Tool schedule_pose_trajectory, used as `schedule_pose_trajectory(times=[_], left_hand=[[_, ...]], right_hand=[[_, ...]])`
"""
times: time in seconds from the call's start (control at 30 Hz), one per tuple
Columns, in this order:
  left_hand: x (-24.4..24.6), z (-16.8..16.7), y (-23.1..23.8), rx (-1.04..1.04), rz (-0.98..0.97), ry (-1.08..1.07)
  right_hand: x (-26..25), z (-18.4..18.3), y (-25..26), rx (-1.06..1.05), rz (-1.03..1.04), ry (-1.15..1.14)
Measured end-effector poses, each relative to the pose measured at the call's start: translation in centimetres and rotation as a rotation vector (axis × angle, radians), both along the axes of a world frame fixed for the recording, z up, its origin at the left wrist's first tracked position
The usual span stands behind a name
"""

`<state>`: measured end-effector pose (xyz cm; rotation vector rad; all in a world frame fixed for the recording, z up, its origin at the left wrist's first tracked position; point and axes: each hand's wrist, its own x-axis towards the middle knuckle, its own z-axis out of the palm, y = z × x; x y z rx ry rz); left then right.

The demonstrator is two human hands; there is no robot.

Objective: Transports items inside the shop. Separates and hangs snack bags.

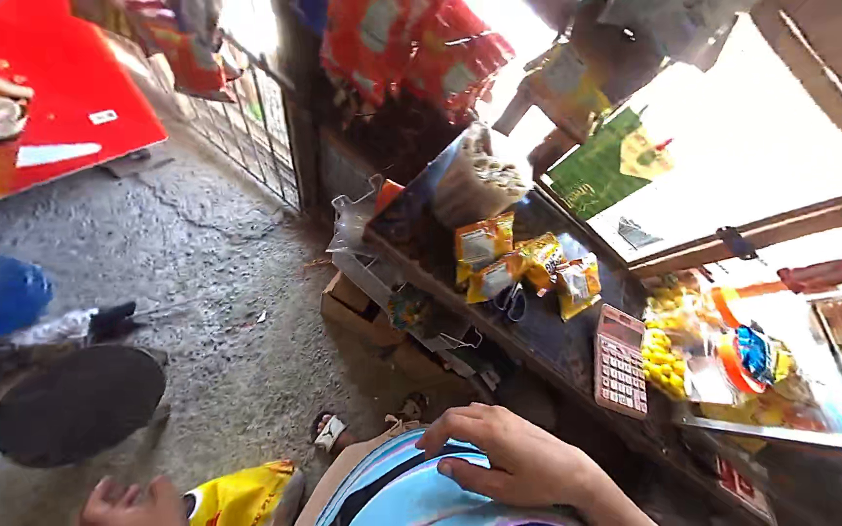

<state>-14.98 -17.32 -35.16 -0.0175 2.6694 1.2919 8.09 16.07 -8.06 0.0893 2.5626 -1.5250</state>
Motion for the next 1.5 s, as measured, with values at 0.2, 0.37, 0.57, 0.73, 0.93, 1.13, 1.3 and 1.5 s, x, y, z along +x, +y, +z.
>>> schedule_pose_trajectory(times=[0.2,0.37,0.57,0.73,0.93,1.13,1.3,1.5], left_hand=[[3.0,14.4,19.2,0.297,-0.614,0.33],[7.9,21.4,30.8,0.378,-0.82,0.534],[9.1,22.6,36.9,0.35,-0.684,0.55],[9.4,23.2,38.0,0.233,-0.803,0.527],[12.5,27.0,39.8,0.611,-0.877,0.552],[14.0,29.8,42.1,0.97,-1.228,0.069],[10.9,29.5,43.6,1.023,-1.707,-0.033],[7.3,28.1,45.8,0.645,-1.546,0.471]], right_hand=[[6.6,-0.4,4.0,0.017,-0.074,0.056],[11.4,-0.4,7.7,0.071,-0.094,0.108],[15.9,-1.5,10.7,0.085,-0.153,0.192],[17.8,-2.0,11.8,0.114,-0.28,0.276],[14.5,-1.4,12.4,0.136,-0.546,0.5],[7.5,-2.6,12.9,0.626,-0.968,0.729],[4.7,-2.7,13.0,0.538,-1.217,0.944],[3.8,-3.7,10.2,-0.451,-1.448,0.978]])
